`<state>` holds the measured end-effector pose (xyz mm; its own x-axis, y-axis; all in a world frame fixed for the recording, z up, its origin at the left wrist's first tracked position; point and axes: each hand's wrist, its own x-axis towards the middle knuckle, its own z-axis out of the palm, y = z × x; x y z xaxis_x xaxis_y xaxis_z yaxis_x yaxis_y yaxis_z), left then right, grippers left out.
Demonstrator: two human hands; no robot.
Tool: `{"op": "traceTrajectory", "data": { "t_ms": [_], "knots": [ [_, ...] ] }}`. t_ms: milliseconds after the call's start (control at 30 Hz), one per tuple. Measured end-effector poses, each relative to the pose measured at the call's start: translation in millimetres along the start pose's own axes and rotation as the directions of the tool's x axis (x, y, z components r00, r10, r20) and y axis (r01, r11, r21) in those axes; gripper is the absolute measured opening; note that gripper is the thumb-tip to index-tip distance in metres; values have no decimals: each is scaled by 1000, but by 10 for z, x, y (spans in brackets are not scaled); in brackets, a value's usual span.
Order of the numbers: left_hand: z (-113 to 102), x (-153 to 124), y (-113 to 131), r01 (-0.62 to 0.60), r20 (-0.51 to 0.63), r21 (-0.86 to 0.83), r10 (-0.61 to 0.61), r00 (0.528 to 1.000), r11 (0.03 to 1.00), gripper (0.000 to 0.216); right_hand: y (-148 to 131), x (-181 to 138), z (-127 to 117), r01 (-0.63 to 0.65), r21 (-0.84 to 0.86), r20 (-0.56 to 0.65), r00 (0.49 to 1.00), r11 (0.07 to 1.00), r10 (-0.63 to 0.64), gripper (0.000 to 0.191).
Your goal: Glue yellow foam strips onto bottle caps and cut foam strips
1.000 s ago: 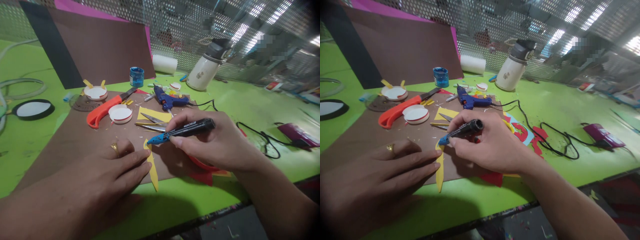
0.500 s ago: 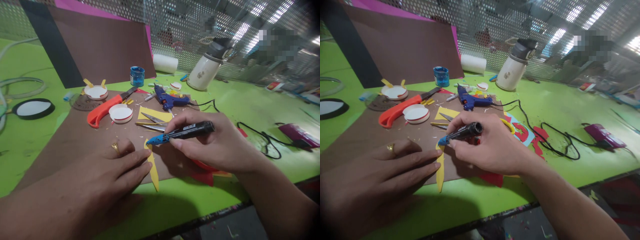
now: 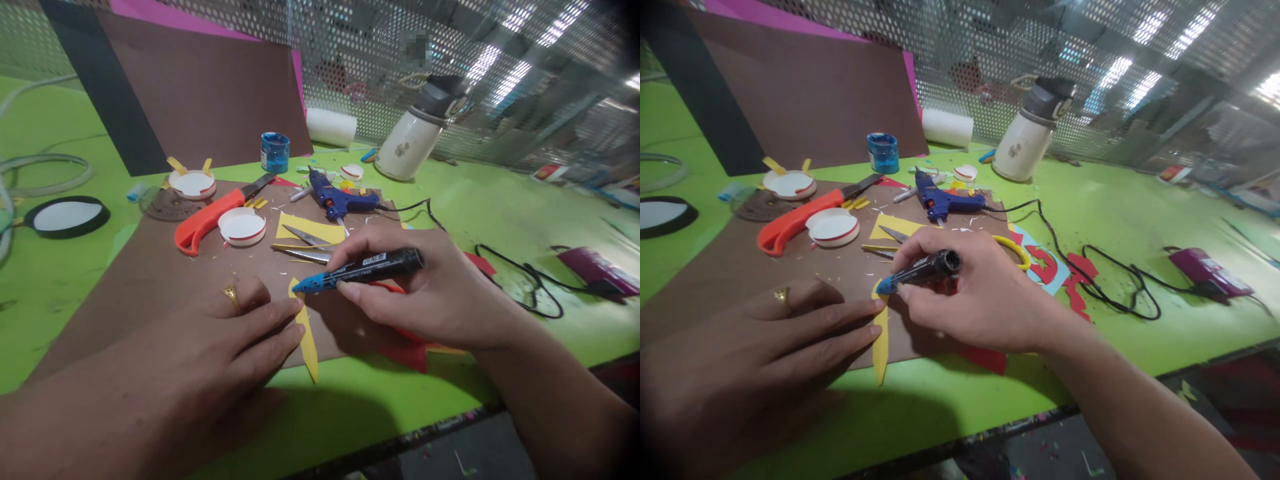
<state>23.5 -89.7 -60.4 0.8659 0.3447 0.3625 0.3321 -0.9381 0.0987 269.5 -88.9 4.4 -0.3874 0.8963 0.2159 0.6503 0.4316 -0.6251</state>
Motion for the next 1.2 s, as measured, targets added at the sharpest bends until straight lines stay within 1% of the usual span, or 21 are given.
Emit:
{"op": "traceTrajectory", "data": {
  "t_ms": [167,333,433,567,700,767,900,1000,1100,1200],
  "knots": [
    [11,25,1,-3,-2,21,3,1000,1000,27,0,4,1,-26,9,-8,1000,1000,26,10],
    [-4,35,9,16,-2,13,-16,1000,1000,27,-15,8,-18,7,59,-48,999,998,-4,8],
    [-14,28,10,16,3,15,-16,1000,1000,27,-20,8,-32,-5,58,-72,997,998,9,7],
    [3,5,3,13,14,-11,-13,1000,1000,28,-21,9,-35,16,60,-56,998,998,-12,8],
    [40,-20,-4,16,3,-10,-16,1000,1000,33,-18,11,-29,-34,89,-97,994,995,43,8],
    [45,-28,-12,29,17,4,-29,999,1000,34,-18,12,-31,-47,102,-112,992,994,58,8],
    [29,-40,-25,-9,27,-19,9,1000,1000,35,-18,20,-42,-54,122,-122,990,991,69,6],
    [7,-51,-16,3,25,34,-4,1000,999,35,-5,38,-46,-75,218,-168,979,973,113,2],
    [-15,-54,-3,-1,34,89,-2,999,996,34,21,58,-44,-73,373,-220,962,925,164,6],
    [-41,-34,0,-33,22,99,31,999,995,35,55,70,-37,-45,461,-282,940,886,194,11]
  ]
}}
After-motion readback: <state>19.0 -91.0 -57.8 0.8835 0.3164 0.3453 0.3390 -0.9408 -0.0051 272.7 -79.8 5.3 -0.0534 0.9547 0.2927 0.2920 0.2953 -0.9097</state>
